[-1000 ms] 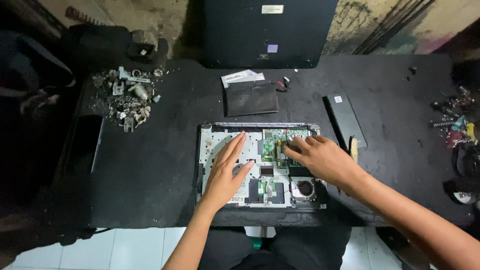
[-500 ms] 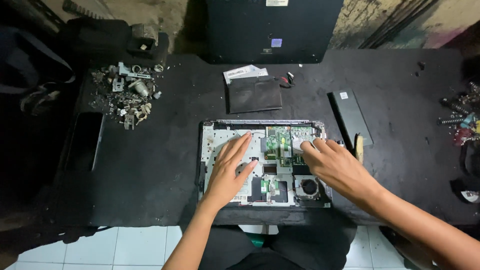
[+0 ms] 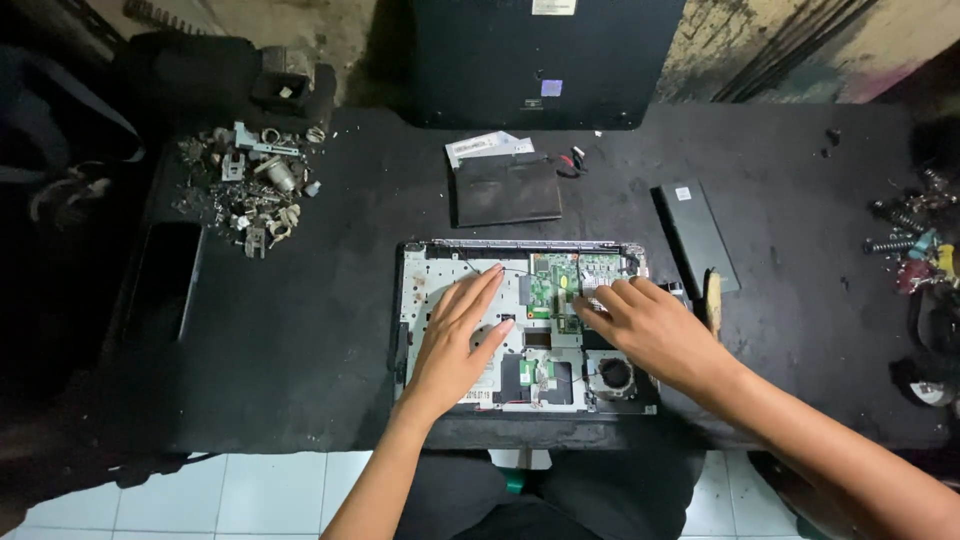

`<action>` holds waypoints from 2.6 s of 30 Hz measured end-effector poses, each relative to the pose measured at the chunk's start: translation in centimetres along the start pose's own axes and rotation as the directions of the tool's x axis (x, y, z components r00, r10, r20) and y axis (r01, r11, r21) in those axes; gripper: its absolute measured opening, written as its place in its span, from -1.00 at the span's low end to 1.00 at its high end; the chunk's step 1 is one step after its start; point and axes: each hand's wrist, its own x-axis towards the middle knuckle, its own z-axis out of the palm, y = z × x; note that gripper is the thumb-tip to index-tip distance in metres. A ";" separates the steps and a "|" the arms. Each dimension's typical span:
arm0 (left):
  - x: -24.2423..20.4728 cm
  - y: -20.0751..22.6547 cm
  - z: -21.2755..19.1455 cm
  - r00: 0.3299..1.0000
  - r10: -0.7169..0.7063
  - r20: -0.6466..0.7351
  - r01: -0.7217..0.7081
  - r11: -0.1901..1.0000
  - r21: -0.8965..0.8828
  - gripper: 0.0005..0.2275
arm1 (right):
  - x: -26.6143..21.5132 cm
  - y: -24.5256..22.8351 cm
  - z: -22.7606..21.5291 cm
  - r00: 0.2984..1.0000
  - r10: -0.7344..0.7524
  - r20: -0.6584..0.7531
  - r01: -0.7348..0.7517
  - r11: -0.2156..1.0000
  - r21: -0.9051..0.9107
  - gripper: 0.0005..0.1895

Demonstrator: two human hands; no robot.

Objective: The person uses a screwdriver to remove screws from the back of a laptop and then lifts off the back cover. They then use a brush to clean the laptop battery and the internal components of the laptop.

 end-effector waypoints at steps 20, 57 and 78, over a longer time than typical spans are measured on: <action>0.1 0.1 -0.1 1.000 -0.016 0.018 0.016 1.000 -0.009 -0.51 | -0.4 0.2 1.1 0.994 0.029 0.107 -0.037 0.997 0.069 -0.55; 0.1 0.0 0.0 1.000 0.014 -0.002 -0.014 1.000 -0.006 -0.55 | 0.3 -1.0 3.8 0.985 0.131 0.110 -0.158 0.946 0.284 -0.83; 0.0 -0.3 0.1 0.999 0.033 -0.007 -0.033 0.999 -0.023 -0.55 | 2.7 0.8 -1.3 0.939 -0.079 0.334 0.023 0.986 0.166 -0.78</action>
